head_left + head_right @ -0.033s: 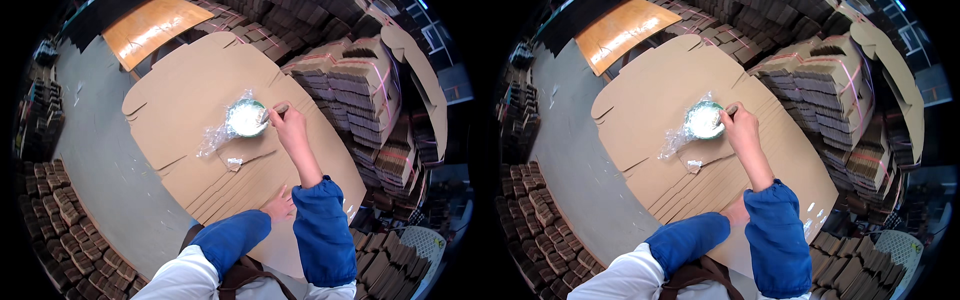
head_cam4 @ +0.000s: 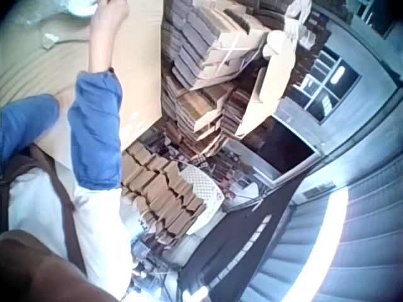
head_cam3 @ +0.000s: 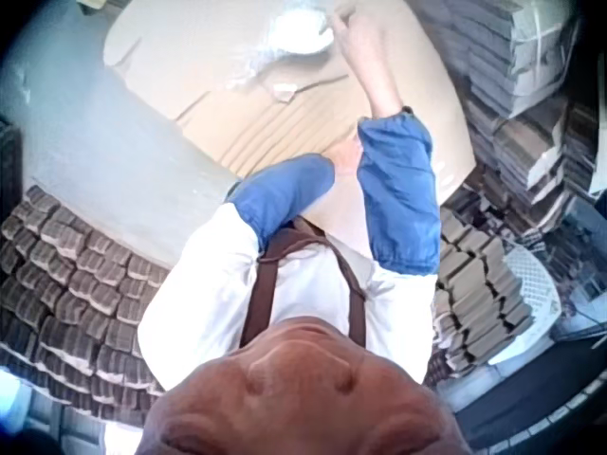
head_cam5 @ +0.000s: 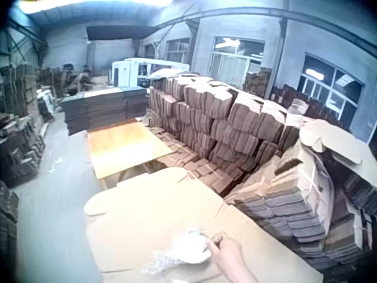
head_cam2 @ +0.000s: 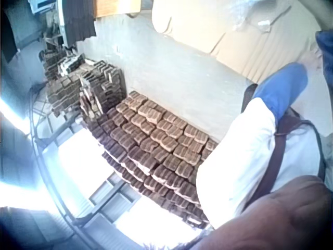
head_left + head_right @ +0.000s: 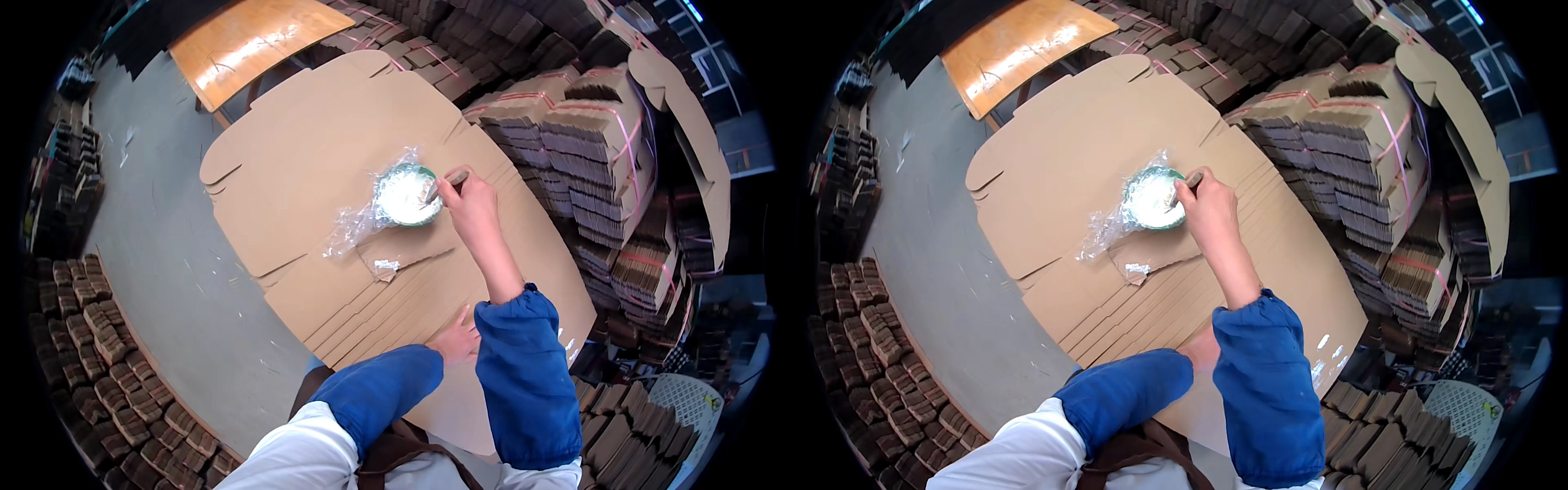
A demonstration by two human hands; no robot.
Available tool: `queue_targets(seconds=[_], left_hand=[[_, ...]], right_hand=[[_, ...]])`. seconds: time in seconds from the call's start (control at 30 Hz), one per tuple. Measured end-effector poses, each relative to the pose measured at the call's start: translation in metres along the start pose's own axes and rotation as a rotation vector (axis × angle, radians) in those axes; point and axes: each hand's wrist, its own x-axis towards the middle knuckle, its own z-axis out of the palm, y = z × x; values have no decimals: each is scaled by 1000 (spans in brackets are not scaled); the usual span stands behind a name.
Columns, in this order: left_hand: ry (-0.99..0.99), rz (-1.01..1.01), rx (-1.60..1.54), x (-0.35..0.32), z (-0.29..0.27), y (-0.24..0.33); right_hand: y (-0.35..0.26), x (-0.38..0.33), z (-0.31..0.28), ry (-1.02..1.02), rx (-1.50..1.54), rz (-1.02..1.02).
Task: The person aligns a stack of flat cardboard sheets on a table. They then retrieve a container of white paste and a brush, and apply the paste to the surface of the cardboard sheets.
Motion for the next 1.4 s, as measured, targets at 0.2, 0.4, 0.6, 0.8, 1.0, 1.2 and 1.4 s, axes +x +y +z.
queue_targets(seconds=[0.2, 0.4, 0.6, 0.8, 1.0, 1.2, 1.4], left_hand=[[40, -9, -125, 9, -24, 8], [-20, -50, -173, -4, -32, 3], [151, 27, -171, -2, -34, 8], [231, 58, -184, 7, -42, 9], [197, 88, -171, 14, -40, 14], [170, 61, -153, 9, -36, 12], [152, 51, -148, 10, -34, 16]], right_hand=[[16, 22, 53, -71, -385, -4], [15, 24, 38, -94, -195, 38], [64, 12, 18, 70, 671, 511], [124, 1, 36, 128, 1309, 844], [130, -1, 46, 210, 1477, 960], [108, -10, 28, 197, 1339, 600], [119, -19, 48, 101, 1537, 772]])
